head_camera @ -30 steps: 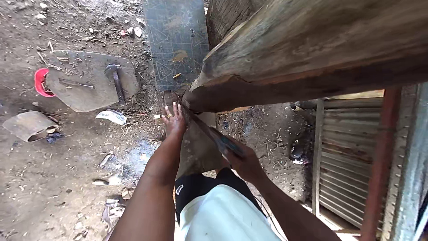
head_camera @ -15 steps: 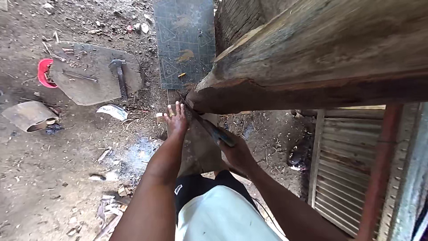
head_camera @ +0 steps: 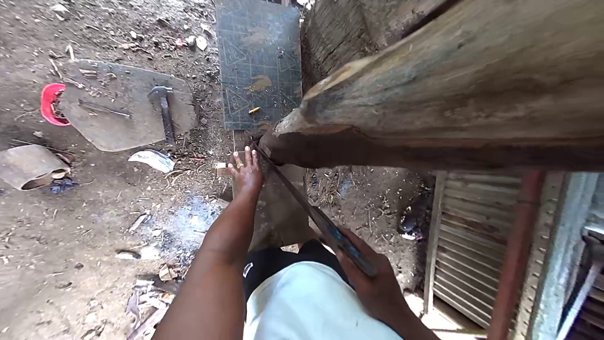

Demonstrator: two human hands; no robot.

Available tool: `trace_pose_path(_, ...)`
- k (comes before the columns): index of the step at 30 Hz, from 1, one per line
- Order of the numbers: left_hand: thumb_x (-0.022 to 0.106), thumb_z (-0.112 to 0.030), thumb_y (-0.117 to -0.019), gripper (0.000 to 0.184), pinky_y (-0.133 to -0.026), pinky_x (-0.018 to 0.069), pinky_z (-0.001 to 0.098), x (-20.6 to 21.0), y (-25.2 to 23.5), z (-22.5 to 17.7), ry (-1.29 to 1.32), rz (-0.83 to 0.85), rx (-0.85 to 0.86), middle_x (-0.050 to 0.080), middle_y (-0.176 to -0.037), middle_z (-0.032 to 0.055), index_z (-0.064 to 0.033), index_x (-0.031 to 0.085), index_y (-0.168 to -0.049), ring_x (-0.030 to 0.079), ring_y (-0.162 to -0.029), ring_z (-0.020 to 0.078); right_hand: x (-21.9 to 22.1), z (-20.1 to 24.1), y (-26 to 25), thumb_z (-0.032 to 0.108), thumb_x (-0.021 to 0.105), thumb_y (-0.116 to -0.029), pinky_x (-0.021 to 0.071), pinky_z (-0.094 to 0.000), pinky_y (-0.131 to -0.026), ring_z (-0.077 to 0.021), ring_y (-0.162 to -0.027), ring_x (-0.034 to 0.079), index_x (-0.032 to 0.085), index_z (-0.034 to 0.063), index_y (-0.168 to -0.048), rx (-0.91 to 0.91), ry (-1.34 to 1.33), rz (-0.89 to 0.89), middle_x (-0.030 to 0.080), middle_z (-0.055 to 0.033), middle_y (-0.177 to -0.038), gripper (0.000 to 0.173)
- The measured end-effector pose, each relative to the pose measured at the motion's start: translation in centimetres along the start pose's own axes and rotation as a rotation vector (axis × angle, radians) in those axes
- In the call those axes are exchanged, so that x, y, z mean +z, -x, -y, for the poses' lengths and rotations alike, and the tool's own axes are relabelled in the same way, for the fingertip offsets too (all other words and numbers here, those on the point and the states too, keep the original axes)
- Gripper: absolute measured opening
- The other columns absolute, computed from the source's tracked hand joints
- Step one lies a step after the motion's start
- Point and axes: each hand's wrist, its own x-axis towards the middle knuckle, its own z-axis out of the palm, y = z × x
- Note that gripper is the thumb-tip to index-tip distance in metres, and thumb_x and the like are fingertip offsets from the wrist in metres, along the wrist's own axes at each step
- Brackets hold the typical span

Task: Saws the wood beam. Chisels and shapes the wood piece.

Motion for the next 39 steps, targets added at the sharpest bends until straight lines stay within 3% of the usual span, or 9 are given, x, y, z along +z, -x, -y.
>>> trace_pose_path(4,0.091,-0.035,-0.0729,0.126,-0.115,0.0176,0.0787,0.2,0.0,0.0,-0.020,-0.028,0.003,-0.003,-0.175,0.0050,-0.0186,0.010,-0.168,0.003,-0.157,0.0471,-1.2,0.2,2.7,0.012,0.065,-0.0971,0.0586,-0.0271,-0.055,-0.0082,-0.064,0.065,0.059,0.0074,-0.144,0.122,-0.134,-0.058,0.074,-0.0026,-0.109,0.048)
trace_pose_path(10,0.095,-0.040,-0.0668,0.133,-0.115,0.0202,0.0784,1.0,-0.2,0.2,-0.034,-0.040,0.019,-0.004,-0.175,0.0062,-0.0217,0.010,-0.168,0.002,-0.157,0.0480,-1.8,-0.3,5.6,0.018,0.064,-0.0996,0.0612,-0.0241,-0.063,-0.0038,-0.071,0.068,0.059,0.0073,-0.144,0.046,-0.022,-0.077,0.076,-0.0017,-0.107,0.046)
trace_pose_path(16,0.095,-0.042,-0.0662,0.133,-0.112,0.0203,0.0820,1.0,-0.5,0.0,-0.064,-0.031,0.029,-0.005,-0.174,0.0105,-0.0274,0.011,-0.168,0.002,-0.156,0.0524,0.9,-2.4,4.4,0.020,0.064,-0.1006,0.0627,-0.0255,-0.086,-0.0052,-0.100,0.072,0.060,0.0046,-0.143,-0.033,0.014,-0.058,0.074,-0.0048,-0.123,0.045)
trace_pose_path(19,0.095,-0.043,-0.0661,0.132,-0.112,0.0206,0.0809,0.8,-0.4,-0.1,-0.064,-0.042,0.026,-0.005,-0.175,0.0086,-0.0272,0.013,-0.167,0.002,-0.156,0.0514,1.0,-3.7,2.7,0.020,0.064,-0.1004,0.0636,-0.0266,-0.072,-0.0052,-0.083,0.072,0.058,0.0063,-0.145,0.025,-0.100,-0.026,0.073,-0.0033,-0.122,0.047)
trace_pose_path(21,0.094,-0.044,-0.0679,0.129,-0.113,0.0207,0.0798,0.5,-0.4,0.0,-0.070,-0.031,0.021,-0.005,-0.175,0.0075,-0.0278,0.013,-0.167,0.002,-0.156,0.0502,0.1,-3.6,3.5,0.020,0.064,-0.0996,0.0598,-0.0276,-0.057,-0.0065,-0.065,0.065,0.058,0.0097,-0.146,0.068,-0.138,-0.030,0.075,-0.0017,-0.105,0.048)
trace_pose_path(27,0.096,-0.041,-0.0651,0.135,-0.111,0.0208,0.0820,0.5,-0.5,-0.3,-0.053,-0.017,0.015,-0.009,-0.174,0.0097,-0.0272,0.009,-0.168,0.002,-0.155,0.0533,-0.9,-2.7,5.5,0.024,0.063,-0.1015,0.0628,-0.0238,-0.075,-0.0034,-0.084,0.071,0.059,0.0075,-0.145,0.038,-0.101,-0.032,0.075,-0.0015,-0.116,0.046)
trace_pose_path(31,0.096,-0.043,-0.0660,0.134,-0.112,0.0202,0.0810,0.5,-0.3,-0.4,-0.060,-0.005,0.005,-0.008,-0.174,0.0089,-0.0272,0.010,-0.168,0.002,-0.156,0.0522,-0.8,-3.1,4.1,0.020,0.064,-0.1000,0.0588,-0.0277,-0.055,-0.0075,-0.062,0.064,0.059,0.0094,-0.145,0.141,-0.214,-0.024,0.074,-0.0024,-0.103,0.047)
trace_pose_path(35,0.095,-0.043,-0.0670,0.133,-0.112,0.0200,0.0813,0.4,-0.4,-0.5,-0.065,-0.010,0.010,-0.009,-0.174,0.0081,-0.0269,0.010,-0.168,0.003,-0.156,0.0520,-1.9,-2.7,3.2,0.019,0.065,-0.0998,0.0581,-0.0281,-0.054,-0.0079,-0.062,0.063,0.059,0.0133,-0.146,0.165,-0.217,-0.014,0.074,-0.0006,-0.105,0.047)
trace_pose_path(39,0.095,-0.042,-0.0666,0.133,-0.112,0.0203,0.0820,0.9,-0.5,-0.4,-0.054,-0.028,0.020,-0.008,-0.174,0.0084,-0.0287,0.010,-0.167,0.003,-0.155,0.0529,1.5,-4.2,-3.7,0.016,0.065,-0.0994,0.0576,-0.0307,-0.053,-0.0113,-0.064,0.064,0.059,0.0081,-0.144,0.174,-0.277,0.037,0.073,-0.0057,-0.112,0.046)
